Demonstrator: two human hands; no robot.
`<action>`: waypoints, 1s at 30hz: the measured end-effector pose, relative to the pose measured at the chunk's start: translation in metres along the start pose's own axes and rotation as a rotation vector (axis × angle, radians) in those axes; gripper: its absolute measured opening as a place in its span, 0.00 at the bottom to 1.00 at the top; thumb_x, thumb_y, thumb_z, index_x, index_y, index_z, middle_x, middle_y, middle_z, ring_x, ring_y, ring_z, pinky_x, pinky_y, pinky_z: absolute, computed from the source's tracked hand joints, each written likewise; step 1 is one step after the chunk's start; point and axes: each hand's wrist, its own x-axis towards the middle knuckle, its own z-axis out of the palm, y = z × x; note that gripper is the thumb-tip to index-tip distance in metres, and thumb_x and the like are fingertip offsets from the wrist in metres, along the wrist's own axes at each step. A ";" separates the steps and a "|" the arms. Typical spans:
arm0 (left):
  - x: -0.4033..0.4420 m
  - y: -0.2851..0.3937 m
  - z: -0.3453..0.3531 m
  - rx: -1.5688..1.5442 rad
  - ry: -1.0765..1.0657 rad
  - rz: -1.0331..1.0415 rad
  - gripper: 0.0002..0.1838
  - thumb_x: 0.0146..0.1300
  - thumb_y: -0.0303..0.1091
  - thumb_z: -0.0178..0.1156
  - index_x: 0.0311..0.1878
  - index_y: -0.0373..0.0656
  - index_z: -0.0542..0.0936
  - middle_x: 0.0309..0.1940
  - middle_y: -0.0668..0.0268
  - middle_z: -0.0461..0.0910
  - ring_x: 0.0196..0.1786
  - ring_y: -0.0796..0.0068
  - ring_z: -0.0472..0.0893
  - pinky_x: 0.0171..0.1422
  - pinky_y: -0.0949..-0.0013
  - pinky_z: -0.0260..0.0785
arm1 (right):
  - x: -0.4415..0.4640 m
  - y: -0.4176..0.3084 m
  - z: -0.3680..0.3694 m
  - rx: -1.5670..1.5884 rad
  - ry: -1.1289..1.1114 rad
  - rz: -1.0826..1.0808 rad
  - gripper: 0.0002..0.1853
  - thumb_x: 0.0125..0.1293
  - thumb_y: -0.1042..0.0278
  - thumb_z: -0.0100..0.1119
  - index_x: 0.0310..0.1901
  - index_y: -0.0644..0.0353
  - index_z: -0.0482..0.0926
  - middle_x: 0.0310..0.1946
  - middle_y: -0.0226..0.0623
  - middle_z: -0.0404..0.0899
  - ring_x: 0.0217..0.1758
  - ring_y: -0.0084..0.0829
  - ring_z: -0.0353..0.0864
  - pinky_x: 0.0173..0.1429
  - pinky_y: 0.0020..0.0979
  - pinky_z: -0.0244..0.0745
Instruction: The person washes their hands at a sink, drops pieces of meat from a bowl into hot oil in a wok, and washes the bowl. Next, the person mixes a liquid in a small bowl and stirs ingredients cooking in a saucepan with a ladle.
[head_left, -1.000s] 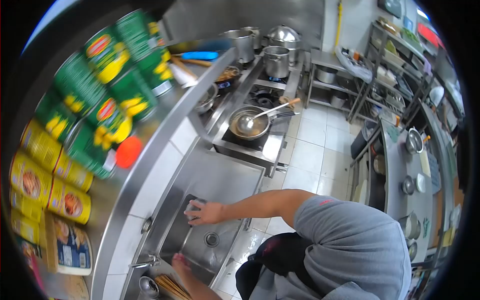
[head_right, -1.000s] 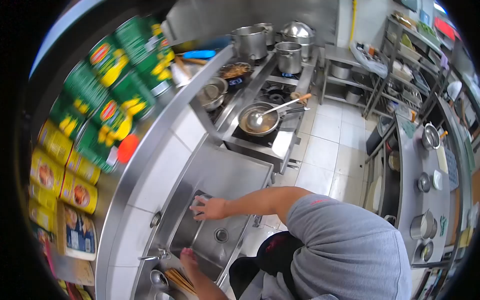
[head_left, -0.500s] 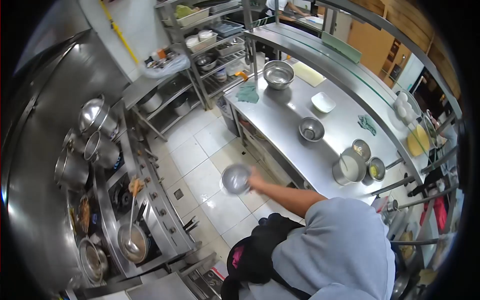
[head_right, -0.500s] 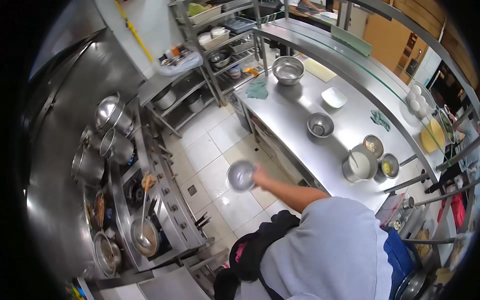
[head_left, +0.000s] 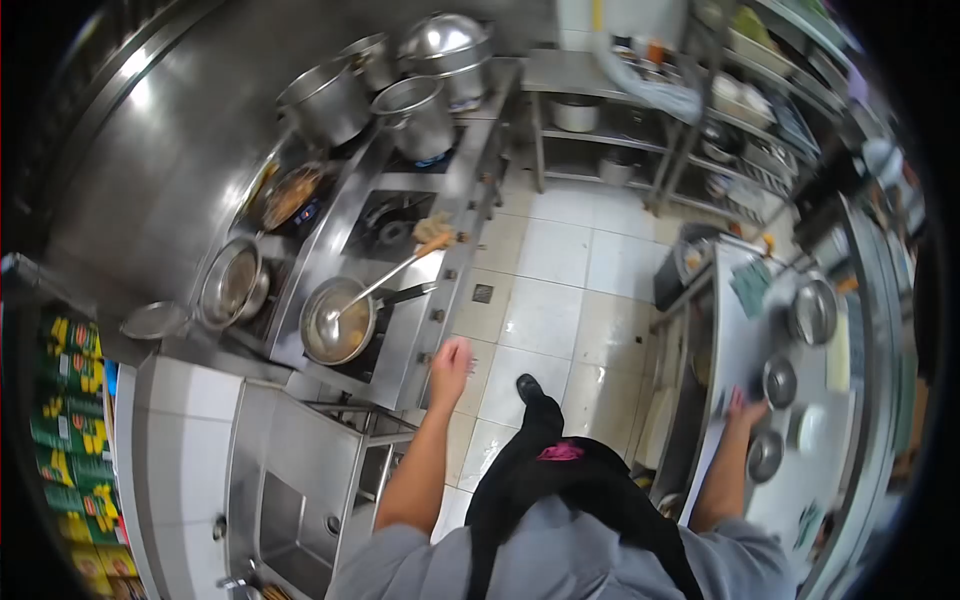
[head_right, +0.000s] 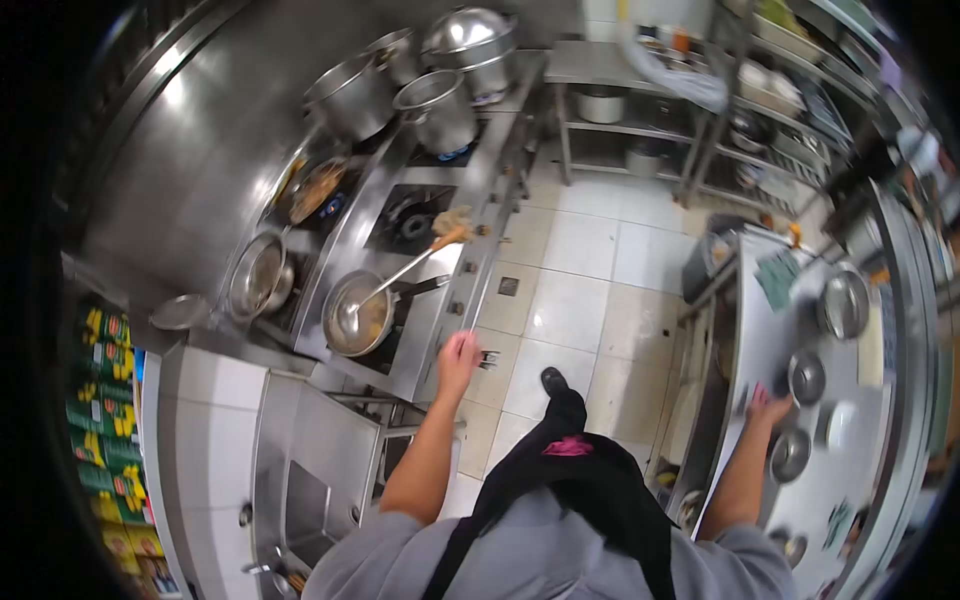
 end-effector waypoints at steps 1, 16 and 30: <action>0.028 0.015 0.016 -0.201 0.092 -0.110 0.12 0.75 0.37 0.57 0.54 0.43 0.78 0.36 0.67 0.81 0.36 0.76 0.79 0.39 0.68 0.74 | -0.026 0.016 0.015 -0.078 0.025 -0.005 0.54 0.68 0.33 0.55 0.82 0.52 0.36 0.82 0.42 0.39 0.83 0.46 0.49 0.75 0.51 0.69; 0.337 -0.015 -0.012 -1.084 1.232 -0.449 0.23 0.67 0.38 0.63 0.59 0.39 0.68 0.50 0.55 0.75 0.51 0.60 0.77 0.51 0.59 0.72 | 0.030 0.178 0.018 -1.423 -0.601 0.341 0.13 0.71 0.55 0.59 0.52 0.48 0.77 0.30 0.25 0.74 0.26 0.24 0.76 0.22 0.29 0.73; 0.063 0.053 -0.067 0.444 1.012 -0.735 0.21 0.72 0.39 0.57 0.61 0.35 0.71 0.38 0.46 0.83 0.37 0.53 0.86 0.38 0.54 0.79 | 0.205 0.345 0.269 -1.777 -0.649 0.706 0.13 0.73 0.53 0.52 0.32 0.47 0.75 0.24 0.31 0.70 0.26 0.34 0.74 0.23 0.42 0.69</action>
